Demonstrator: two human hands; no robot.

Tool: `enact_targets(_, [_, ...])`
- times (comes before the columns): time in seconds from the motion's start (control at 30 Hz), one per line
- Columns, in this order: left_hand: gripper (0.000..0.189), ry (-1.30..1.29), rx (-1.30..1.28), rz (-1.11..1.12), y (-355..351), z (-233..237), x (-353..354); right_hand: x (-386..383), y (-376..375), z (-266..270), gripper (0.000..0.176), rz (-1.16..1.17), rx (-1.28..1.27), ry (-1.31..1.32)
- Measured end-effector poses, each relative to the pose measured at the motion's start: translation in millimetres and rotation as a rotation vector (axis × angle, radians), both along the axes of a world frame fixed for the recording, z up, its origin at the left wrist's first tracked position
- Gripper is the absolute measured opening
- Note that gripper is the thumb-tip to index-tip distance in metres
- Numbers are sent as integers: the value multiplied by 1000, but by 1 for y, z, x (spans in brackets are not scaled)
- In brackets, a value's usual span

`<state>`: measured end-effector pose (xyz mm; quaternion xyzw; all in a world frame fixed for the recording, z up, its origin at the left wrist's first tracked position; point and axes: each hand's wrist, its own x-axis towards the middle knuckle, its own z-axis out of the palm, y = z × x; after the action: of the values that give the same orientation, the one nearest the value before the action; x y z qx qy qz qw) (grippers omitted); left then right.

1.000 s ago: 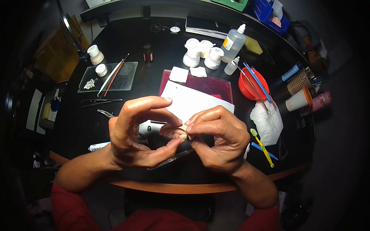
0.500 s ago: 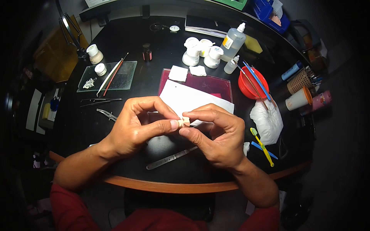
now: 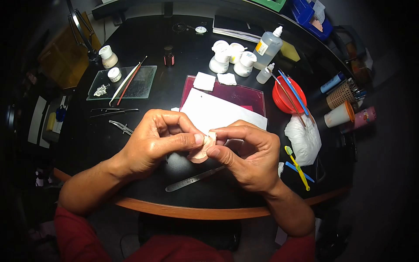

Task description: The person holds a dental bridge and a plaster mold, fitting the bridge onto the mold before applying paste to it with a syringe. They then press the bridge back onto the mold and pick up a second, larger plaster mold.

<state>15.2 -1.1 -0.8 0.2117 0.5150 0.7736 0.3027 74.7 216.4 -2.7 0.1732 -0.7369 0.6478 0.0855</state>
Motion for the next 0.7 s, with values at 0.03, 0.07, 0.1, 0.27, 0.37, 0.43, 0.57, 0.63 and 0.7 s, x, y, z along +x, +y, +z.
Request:
enact_targets(0.03, [12,-4,-3,1,0,1,1,0,0,0,23,0,-5,-1])
enact_targets(0.07, [12,-9,-5,1,0,2,1,0,0,0,23,4,-1,4])
enact_targets(0.1, [12,13,-11,10,0,2,1,0,1,0,23,9,3,11])
enact_targets(0.27, [13,112,-36,36,1,-1,-1,-2,2,-2,23,36,-33,38])
enact_targets(0.37, [14,144,-32,41,2,-1,-1,-1,1,-2,23,52,-52,37])
enact_targets(0.43, [14,118,-14,43,3,0,0,-1,1,0,22,61,-47,36])
enact_targets(0.57, [14,59,-25,48,3,4,1,-1,0,1,21,69,-51,34])
enact_targets(0.63, [14,55,-11,36,3,2,1,-1,0,1,21,69,-53,40])
enact_targets(0.7, [15,58,-1,29,2,0,0,-1,1,0,21,67,-46,42])
